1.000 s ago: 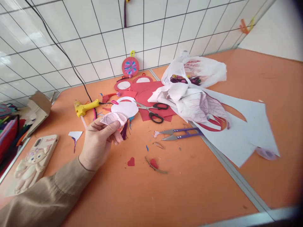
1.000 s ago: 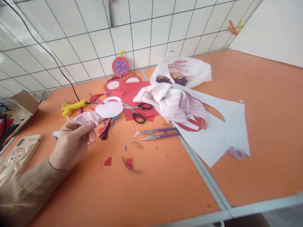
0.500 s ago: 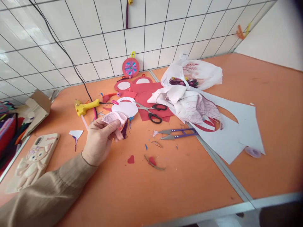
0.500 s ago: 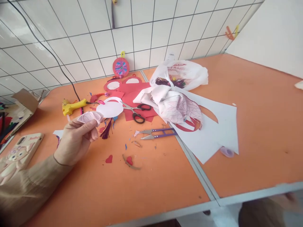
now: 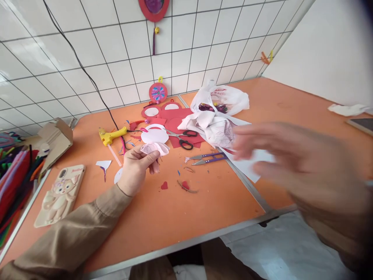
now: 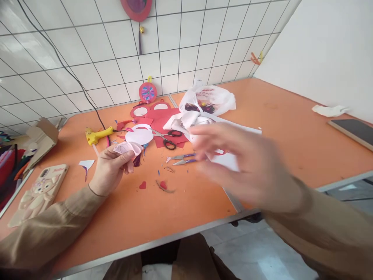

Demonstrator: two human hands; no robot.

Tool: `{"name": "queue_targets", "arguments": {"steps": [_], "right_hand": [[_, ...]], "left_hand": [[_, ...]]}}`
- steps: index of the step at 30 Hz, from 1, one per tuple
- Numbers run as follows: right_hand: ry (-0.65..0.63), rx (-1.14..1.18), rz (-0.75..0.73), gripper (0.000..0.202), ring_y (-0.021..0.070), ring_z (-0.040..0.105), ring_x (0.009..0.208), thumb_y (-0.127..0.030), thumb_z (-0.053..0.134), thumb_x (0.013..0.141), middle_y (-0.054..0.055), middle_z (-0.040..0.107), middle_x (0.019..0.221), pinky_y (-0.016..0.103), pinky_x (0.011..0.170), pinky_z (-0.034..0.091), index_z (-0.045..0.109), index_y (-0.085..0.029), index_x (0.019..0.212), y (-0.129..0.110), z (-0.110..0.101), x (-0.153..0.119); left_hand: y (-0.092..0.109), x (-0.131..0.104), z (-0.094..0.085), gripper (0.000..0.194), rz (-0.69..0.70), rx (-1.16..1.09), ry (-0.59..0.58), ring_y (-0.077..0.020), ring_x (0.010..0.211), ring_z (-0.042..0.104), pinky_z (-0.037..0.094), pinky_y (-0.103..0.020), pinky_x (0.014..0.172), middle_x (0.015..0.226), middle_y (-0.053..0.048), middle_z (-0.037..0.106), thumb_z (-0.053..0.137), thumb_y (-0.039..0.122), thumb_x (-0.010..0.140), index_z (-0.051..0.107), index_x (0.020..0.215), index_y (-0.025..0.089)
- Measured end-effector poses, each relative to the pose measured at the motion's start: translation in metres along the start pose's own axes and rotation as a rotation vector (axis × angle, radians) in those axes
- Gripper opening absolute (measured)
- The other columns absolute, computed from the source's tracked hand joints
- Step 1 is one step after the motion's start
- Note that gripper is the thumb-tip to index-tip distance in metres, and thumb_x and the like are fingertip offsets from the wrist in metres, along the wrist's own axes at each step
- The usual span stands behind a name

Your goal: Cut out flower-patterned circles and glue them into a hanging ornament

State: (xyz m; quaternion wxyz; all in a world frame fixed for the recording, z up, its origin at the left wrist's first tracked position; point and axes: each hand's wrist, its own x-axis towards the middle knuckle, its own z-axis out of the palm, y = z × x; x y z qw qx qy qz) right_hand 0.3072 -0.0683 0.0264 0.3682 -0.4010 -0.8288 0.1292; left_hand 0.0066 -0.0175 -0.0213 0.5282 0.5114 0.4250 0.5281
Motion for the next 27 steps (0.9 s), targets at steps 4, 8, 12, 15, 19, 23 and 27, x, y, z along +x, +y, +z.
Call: {"name": "queue_targets", "arguments": {"steps": [4,8,12,15,19,23,27], "right_hand": [[-0.207,0.210,0.034,0.072,0.0263,0.068,0.100,-0.042,0.080,0.078,0.016,0.065,0.126,0.038,0.076,0.059,0.052,-0.019,0.140,-0.015,0.066,0.086],[-0.248,0.366,0.156,0.023,0.0168,0.069,0.079,-0.027,0.071,0.082,0.006,0.072,0.088,0.031,0.074,0.056,0.068,-0.015,0.102,-0.011,0.113,0.123],[-0.297,0.671,0.176,0.024,0.0106,0.060,0.057,-0.037,0.076,0.078,0.001,0.068,0.072,0.024,0.056,0.052,0.064,-0.016,0.081,0.001,0.119,0.145],[-0.252,0.701,0.168,0.020,0.0107,0.061,0.057,-0.034,0.072,0.082,0.002,0.070,0.077,0.025,0.055,0.053,0.065,-0.016,0.086,0.012,0.119,0.156],[-0.206,0.301,0.100,0.014,0.0192,0.069,0.086,-0.013,0.068,0.083,0.008,0.075,0.097,0.038,0.084,0.057,0.071,-0.015,0.096,0.035,0.133,0.159],[-0.406,-0.165,-0.142,0.049,0.0330,0.059,0.120,-0.009,0.079,0.072,0.016,0.068,0.126,0.051,0.100,0.049,0.068,-0.013,0.120,0.055,0.149,0.155],[-0.424,-0.291,-0.218,0.027,0.0322,0.061,0.116,-0.012,0.073,0.082,0.014,0.069,0.122,0.049,0.093,0.049,0.072,-0.013,0.109,0.062,0.155,0.154]], "left_hand": [[0.000,0.000,-0.001,0.029,-0.012,0.006,0.034,-0.0109,0.037,0.052,0.040,-0.022,0.038,0.049,0.001,0.064,0.085,0.036,0.072,0.076,0.093,0.018],[0.007,0.004,-0.003,0.033,-0.008,0.003,0.047,-0.0116,0.037,0.054,0.041,-0.021,0.038,0.048,0.002,0.063,0.087,0.037,0.069,0.074,0.092,0.018],[0.023,0.011,-0.009,0.025,0.023,-0.004,0.089,-0.0118,0.036,0.055,0.039,-0.021,0.036,0.048,0.003,0.062,0.088,0.033,0.066,0.069,0.076,0.018],[0.036,0.019,-0.018,0.023,0.040,-0.022,0.137,-0.0110,0.036,0.054,0.037,-0.021,0.035,0.051,0.003,0.063,0.086,0.027,0.064,0.069,0.076,0.019],[0.054,0.029,-0.037,0.014,0.064,-0.065,0.318,-0.0086,0.038,0.052,0.034,-0.019,0.036,0.050,0.002,0.061,0.080,0.021,0.063,0.069,0.070,0.017],[0.068,0.035,-0.051,0.011,0.083,-0.160,0.449,-0.0050,0.041,0.051,0.038,-0.017,0.038,0.061,0.001,0.065,0.078,0.016,0.060,0.069,0.067,0.015],[0.074,0.034,-0.053,0.010,0.064,-0.195,0.460,-0.0034,0.041,0.051,0.038,-0.016,0.039,0.073,-0.003,0.072,0.077,0.014,0.061,0.069,0.068,0.013]]}}
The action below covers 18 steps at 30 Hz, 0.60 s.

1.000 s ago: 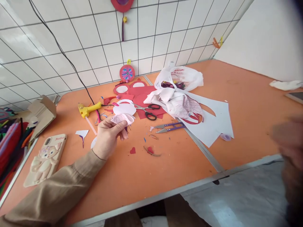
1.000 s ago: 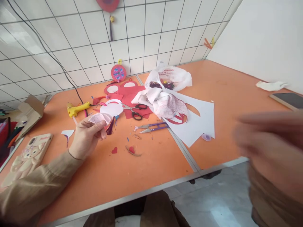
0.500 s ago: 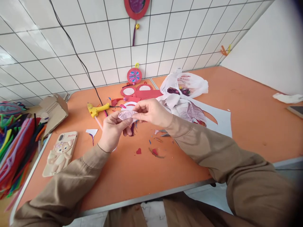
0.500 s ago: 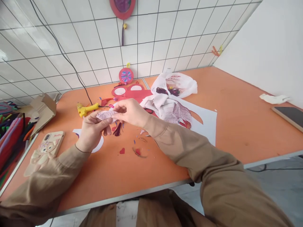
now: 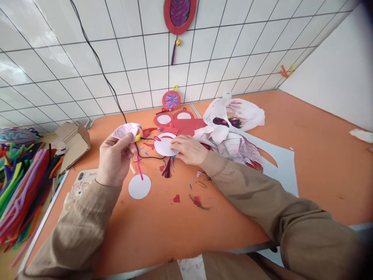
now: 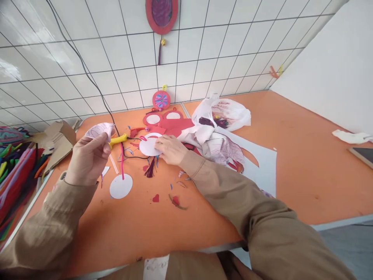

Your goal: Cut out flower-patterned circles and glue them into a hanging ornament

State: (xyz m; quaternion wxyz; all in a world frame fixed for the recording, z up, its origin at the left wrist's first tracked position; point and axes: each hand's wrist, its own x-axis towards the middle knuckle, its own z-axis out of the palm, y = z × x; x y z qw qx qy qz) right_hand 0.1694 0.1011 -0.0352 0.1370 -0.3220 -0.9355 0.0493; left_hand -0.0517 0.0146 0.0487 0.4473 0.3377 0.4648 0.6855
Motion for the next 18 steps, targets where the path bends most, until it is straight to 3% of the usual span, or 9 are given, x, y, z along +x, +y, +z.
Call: {"name": "queue_targets", "arguments": {"steps": [3,6,12,15,18], "right_hand": [[0.026,0.002,-0.015,0.008,0.0273,0.065,0.106,-0.012,0.067,0.088,0.010,0.074,0.109,0.044,0.087,0.049,0.073,-0.014,0.093,0.001,0.000,0.001],[0.114,-0.014,-0.006,0.018,0.0254,0.066,0.100,-0.015,0.057,0.095,0.011,0.075,0.100,0.042,0.084,0.048,0.073,-0.015,0.088,-0.004,-0.001,0.000],[0.646,0.002,-0.075,0.020,0.0210,0.066,0.080,-0.015,0.055,0.092,0.008,0.074,0.084,0.035,0.070,0.049,0.068,-0.017,0.076,-0.035,-0.019,-0.013],[0.687,0.227,0.055,0.016,0.0178,0.063,0.070,-0.016,0.057,0.087,0.006,0.070,0.076,0.031,0.063,0.048,0.064,-0.018,0.074,-0.042,-0.037,-0.016],[0.615,0.544,0.231,0.014,0.0134,0.057,0.057,-0.015,0.063,0.081,0.000,0.064,0.064,0.028,0.054,0.045,0.060,-0.019,0.067,-0.040,-0.064,-0.022]], "left_hand": [[0.001,-0.003,0.001,0.009,-0.034,-0.019,-0.006,-0.0028,0.041,0.049,0.038,-0.015,0.039,0.069,-0.002,0.070,0.076,0.013,0.063,0.067,0.066,0.013],[0.001,-0.004,0.001,0.008,-0.064,-0.043,-0.008,-0.0025,0.042,0.049,0.037,-0.014,0.039,0.066,-0.001,0.067,0.075,0.011,0.065,0.067,0.066,0.012],[0.008,-0.009,0.000,0.007,-0.062,-0.052,-0.029,-0.0012,0.041,0.047,0.038,-0.014,0.038,0.074,-0.004,0.070,0.073,0.010,0.071,0.066,0.068,0.012],[0.011,-0.012,-0.001,0.005,-0.056,-0.051,-0.063,-0.0007,0.041,0.046,0.037,-0.013,0.038,0.079,-0.004,0.072,0.071,0.011,0.074,0.068,0.071,0.013],[0.014,-0.015,-0.001,0.005,-0.043,-0.057,-0.097,-0.0007,0.041,0.046,0.037,-0.014,0.038,0.084,-0.005,0.073,0.069,0.010,0.077,0.071,0.075,0.014]]}}
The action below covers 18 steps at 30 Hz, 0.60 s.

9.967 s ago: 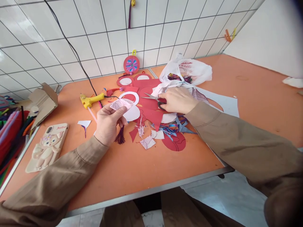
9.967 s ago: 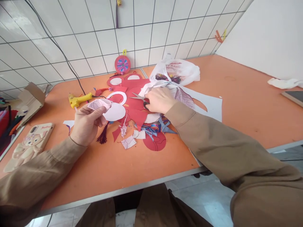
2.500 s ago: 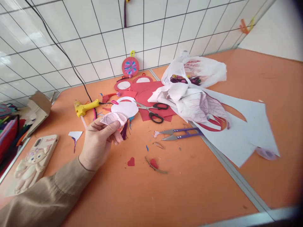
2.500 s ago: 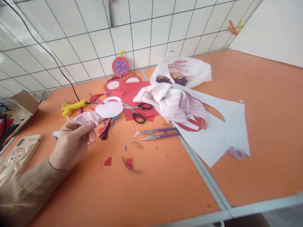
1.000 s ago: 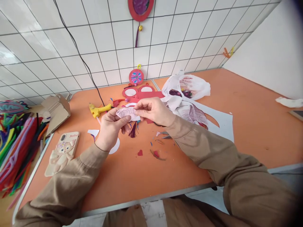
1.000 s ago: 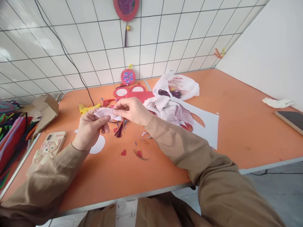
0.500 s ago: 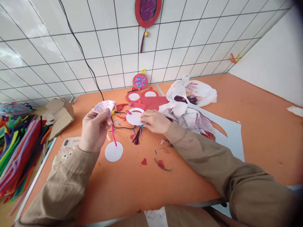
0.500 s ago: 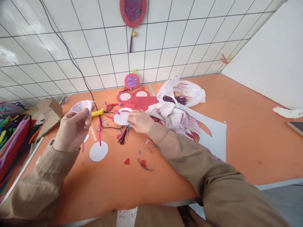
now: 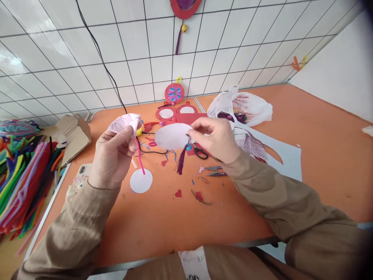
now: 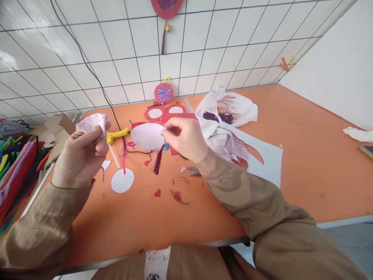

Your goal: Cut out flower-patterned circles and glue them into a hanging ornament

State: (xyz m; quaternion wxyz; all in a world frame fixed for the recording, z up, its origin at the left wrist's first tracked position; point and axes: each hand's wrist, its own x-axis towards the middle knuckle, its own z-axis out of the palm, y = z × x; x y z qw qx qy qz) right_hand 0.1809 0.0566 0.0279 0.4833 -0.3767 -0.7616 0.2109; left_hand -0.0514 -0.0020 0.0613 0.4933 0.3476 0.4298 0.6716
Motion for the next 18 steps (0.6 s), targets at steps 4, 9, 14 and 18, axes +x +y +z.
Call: {"name": "queue_targets", "arguments": {"steps": [4,9,14,18], "right_hand": [[-0.022,0.047,0.053,0.019,0.0118,0.053,0.051,-0.013,0.063,0.080,-0.003,0.057,0.055,0.026,0.046,0.039,0.059,-0.020,0.063,-0.029,-0.039,-0.001],[0.040,-0.301,-0.337,0.017,0.0133,0.059,0.062,-0.010,0.061,0.085,0.001,0.067,0.069,0.029,0.053,0.041,0.061,-0.019,0.070,-0.052,-0.036,-0.028],[-0.671,-0.607,-0.379,0.016,0.0179,0.062,0.073,-0.016,0.062,0.090,0.008,0.072,0.087,0.032,0.055,0.036,0.068,-0.015,0.075,-0.049,0.012,-0.053],[-1.159,-0.507,-0.135,0.029,0.0190,0.064,0.076,-0.042,0.067,0.092,0.007,0.073,0.092,0.032,0.051,0.025,0.072,-0.016,0.081,-0.051,0.019,-0.050]], "left_hand": [[0.005,-0.003,0.001,0.008,0.009,0.012,-0.012,-0.0014,0.041,0.045,0.034,-0.016,0.038,0.080,-0.003,0.071,0.070,0.011,0.078,0.069,0.072,0.016],[0.006,-0.006,0.003,0.013,-0.003,0.037,-0.011,-0.0035,0.041,0.043,0.033,-0.018,0.038,0.068,-0.001,0.066,0.071,0.012,0.077,0.066,0.066,0.018],[0.005,-0.005,0.004,0.020,-0.029,0.030,-0.014,-0.0030,0.041,0.044,0.035,-0.016,0.039,0.062,0.001,0.061,0.072,0.011,0.077,0.062,0.061,0.017],[0.005,-0.004,0.004,0.017,-0.045,0.039,-0.018,-0.0030,0.040,0.045,0.034,-0.013,0.038,0.054,0.003,0.055,0.073,0.011,0.077,0.063,0.063,0.016]]}}
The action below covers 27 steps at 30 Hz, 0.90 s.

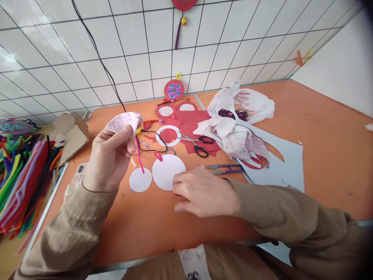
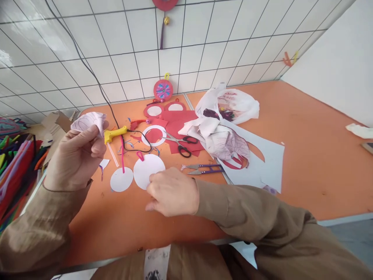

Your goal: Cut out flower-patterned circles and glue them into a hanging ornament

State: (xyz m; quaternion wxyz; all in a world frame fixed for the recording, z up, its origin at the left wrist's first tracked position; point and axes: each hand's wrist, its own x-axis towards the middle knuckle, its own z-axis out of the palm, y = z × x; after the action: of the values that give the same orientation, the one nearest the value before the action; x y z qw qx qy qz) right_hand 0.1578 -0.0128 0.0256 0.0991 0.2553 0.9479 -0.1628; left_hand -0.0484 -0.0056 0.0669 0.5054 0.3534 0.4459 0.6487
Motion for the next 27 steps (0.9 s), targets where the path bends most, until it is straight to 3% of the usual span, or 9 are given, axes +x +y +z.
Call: {"name": "queue_targets", "arguments": {"steps": [2,5,9,12,15,18,22,24,27], "right_hand": [[0.139,0.032,0.073,0.023,0.0191,0.066,0.076,-0.034,0.064,0.095,0.006,0.074,0.093,0.032,0.052,0.027,0.071,-0.017,0.082,0.010,-0.001,0.004],[0.469,0.029,0.232,0.008,0.0225,0.067,0.071,-0.026,0.069,0.089,0.009,0.075,0.092,0.034,0.050,0.027,0.071,-0.019,0.091,0.036,0.011,0.020],[0.624,0.208,0.196,0.021,0.0228,0.065,0.059,-0.027,0.078,0.081,0.002,0.070,0.069,0.033,0.045,0.030,0.067,-0.024,0.098,0.070,0.041,0.047],[0.665,0.388,0.135,0.034,0.0202,0.065,0.057,-0.018,0.077,0.077,-0.002,0.068,0.064,0.031,0.047,0.039,0.066,-0.027,0.107,0.081,0.055,0.059],[0.642,0.593,0.119,0.049,0.0204,0.068,0.063,-0.008,0.073,0.071,-0.002,0.071,0.068,0.032,0.056,0.049,0.066,-0.026,0.116,0.082,0.057,0.063],[0.538,0.852,0.091,0.036,0.0184,0.066,0.059,-0.007,0.067,0.069,-0.002,0.068,0.064,0.031,0.055,0.051,0.071,-0.023,0.101,0.077,0.047,0.059],[0.266,0.992,-0.089,0.008,0.0126,0.063,0.062,-0.012,0.063,0.072,-0.001,0.067,0.069,0.024,0.057,0.051,0.068,-0.018,0.074,0.065,0.013,0.034],[0.114,0.968,-0.175,0.006,0.0101,0.060,0.059,-0.013,0.062,0.075,-0.001,0.066,0.067,0.022,0.055,0.049,0.067,-0.017,0.075,0.055,-0.009,0.012],[0.053,0.914,-0.279,0.008,0.0099,0.060,0.063,-0.013,0.062,0.079,0.001,0.066,0.072,0.021,0.057,0.049,0.068,-0.017,0.076,0.040,-0.035,-0.019]], "left_hand": [[-0.002,0.001,0.000,0.014,-0.015,0.008,-0.011,-0.0035,0.040,0.047,0.035,-0.012,0.038,0.052,0.003,0.054,0.071,0.010,0.077,0.066,0.065,0.015],[-0.007,0.003,0.001,0.008,-0.065,0.018,-0.010,-0.0034,0.040,0.048,0.036,-0.012,0.037,0.054,0.001,0.059,0.070,0.010,0.075,0.069,0.067,0.013],[-0.013,0.005,0.003,0.005,-0.112,0.021,0.003,-0.0024,0.039,0.048,0.033,-0.013,0.035,0.065,-0.002,0.067,0.075,0.011,0.068,0.070,0.070,0.012],[-0.015,0.005,0.003,0.009,-0.115,0.019,-0.010,-0.0033,0.040,0.049,0.035,-0.014,0.036,0.061,0.000,0.065,0.078,0.011,0.066,0.071,0.071,0.012],[-0.016,0.005,0.002,0.009,-0.121,0.020,-0.012,-0.0041,0.040,0.049,0.036,-0.014,0.036,0.059,0.001,0.062,0.078,0.011,0.066,0.071,0.072,0.012],[-0.015,0.006,0.000,0.006,-0.118,0.026,-0.010,-0.0043,0.040,0.049,0.036,-0.013,0.037,0.056,0.001,0.060,0.077,0.012,0.068,0.071,0.070,0.012],[-0.008,0.005,-0.003,0.004,-0.054,0.025,-0.041,-0.0034,0.040,0.048,0.039,-0.013,0.038,0.059,-0.001,0.063,0.074,0.012,0.072,0.072,0.069,0.013],[-0.003,0.005,-0.004,0.006,0.005,0.015,-0.062,-0.0022,0.040,0.047,0.039,-0.012,0.038,0.069,-0.003,0.069,0.071,0.011,0.074,0.073,0.069,0.014],[0.002,0.005,-0.005,0.012,0.068,0.008,-0.071,-0.0008,0.041,0.048,0.039,-0.011,0.038,0.077,-0.004,0.073,0.069,0.007,0.075,0.072,0.067,0.015]]}}
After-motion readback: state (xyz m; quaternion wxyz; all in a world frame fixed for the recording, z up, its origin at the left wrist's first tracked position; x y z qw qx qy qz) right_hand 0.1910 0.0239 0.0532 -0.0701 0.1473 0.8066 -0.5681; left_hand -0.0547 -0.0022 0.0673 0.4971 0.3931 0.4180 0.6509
